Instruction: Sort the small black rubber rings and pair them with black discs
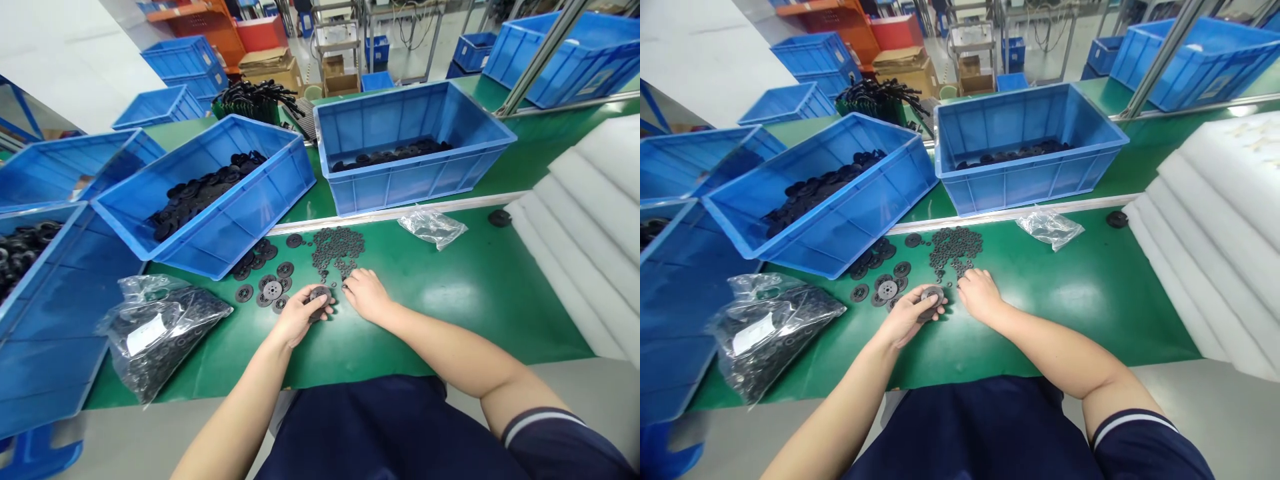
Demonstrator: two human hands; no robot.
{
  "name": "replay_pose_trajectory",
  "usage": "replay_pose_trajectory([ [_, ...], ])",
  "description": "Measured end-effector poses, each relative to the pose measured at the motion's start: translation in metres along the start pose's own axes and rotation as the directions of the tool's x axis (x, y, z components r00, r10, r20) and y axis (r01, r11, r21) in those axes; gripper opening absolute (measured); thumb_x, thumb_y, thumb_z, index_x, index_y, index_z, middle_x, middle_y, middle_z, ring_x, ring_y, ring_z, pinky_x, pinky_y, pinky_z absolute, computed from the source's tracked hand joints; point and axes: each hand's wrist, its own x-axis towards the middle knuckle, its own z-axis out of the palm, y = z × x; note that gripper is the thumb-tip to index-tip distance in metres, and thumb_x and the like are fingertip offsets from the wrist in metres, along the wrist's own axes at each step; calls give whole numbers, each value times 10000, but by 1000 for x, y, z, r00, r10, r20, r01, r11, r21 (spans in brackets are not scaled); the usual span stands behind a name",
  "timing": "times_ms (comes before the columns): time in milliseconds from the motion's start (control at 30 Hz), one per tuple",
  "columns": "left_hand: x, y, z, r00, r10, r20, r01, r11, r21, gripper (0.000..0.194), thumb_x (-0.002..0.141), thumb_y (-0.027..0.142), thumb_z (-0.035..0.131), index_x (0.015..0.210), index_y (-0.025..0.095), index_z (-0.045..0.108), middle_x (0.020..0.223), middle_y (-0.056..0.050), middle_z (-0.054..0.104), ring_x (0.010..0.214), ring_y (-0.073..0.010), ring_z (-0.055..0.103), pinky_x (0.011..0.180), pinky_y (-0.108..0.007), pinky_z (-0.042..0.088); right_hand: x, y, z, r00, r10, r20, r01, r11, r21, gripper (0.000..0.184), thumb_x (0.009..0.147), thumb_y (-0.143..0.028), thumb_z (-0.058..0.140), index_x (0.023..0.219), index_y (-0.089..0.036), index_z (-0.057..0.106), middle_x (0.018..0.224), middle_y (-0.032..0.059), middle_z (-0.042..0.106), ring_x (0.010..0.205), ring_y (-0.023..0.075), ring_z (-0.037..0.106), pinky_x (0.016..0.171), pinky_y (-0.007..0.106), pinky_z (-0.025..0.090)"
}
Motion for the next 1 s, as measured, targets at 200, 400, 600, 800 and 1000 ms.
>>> replay_pose_trajectory([
  [200, 0, -5, 14, 997, 12, 82, -4, 996, -90, 336, 783, 406, 686, 940, 113, 636, 769, -83, 690, 620, -144, 628, 535, -240, 477, -8, -6, -6, 956, -142, -256, 211, 941, 266, 190, 931, -278, 517, 954, -171, 673, 900, 87, 614, 870, 197, 541, 806, 345, 433],
  [400, 2, -10, 24, 991, 52, 122, -46, 998, -44, 329, 820, 447, 635, 876, 124, 657, 671, -49, 656, 584, -125, 596, 535, -233, 469, -10, -13, -7, 953, -179, -244, 248, 924, 290, 169, 913, -223, 526, 887, -174, 685, 836, 75, 609, 810, 190, 539, 779, 344, 454],
  [600, 5, -10, 16, 990, 24, 140, -27, 999, 21, 300, 761, 391, 713, 863, 113, 665, 638, -48, 649, 580, -124, 595, 530, -222, 459, -13, -11, -5, 957, -155, -245, 240, 897, 371, 136, 893, -198, 557, 888, -187, 692, 822, 57, 622, 796, 176, 561, 779, 328, 468],
  [800, 6, 1, 1, 999, 4, 45, -3, 1000, -22, 281, 751, 355, 701, 851, 96, 655, 736, -97, 692, 550, -122, 588, 483, -222, 434, -7, 5, 1, 965, -101, -241, 177, 932, 316, 170, 886, -247, 581, 1003, -173, 679, 910, 93, 621, 871, 206, 565, 809, 354, 472],
  [1000, 21, 28, -26, 975, 185, -127, -171, 979, 114, 292, 753, 307, 635, 977, 123, 602, 865, -117, 703, 605, -161, 614, 517, -267, 458, 4, 16, 4, 998, -32, -57, 36, 997, 72, 213, 897, -238, 566, 1072, -187, 676, 943, 101, 581, 913, 230, 518, 813, 372, 424],
])
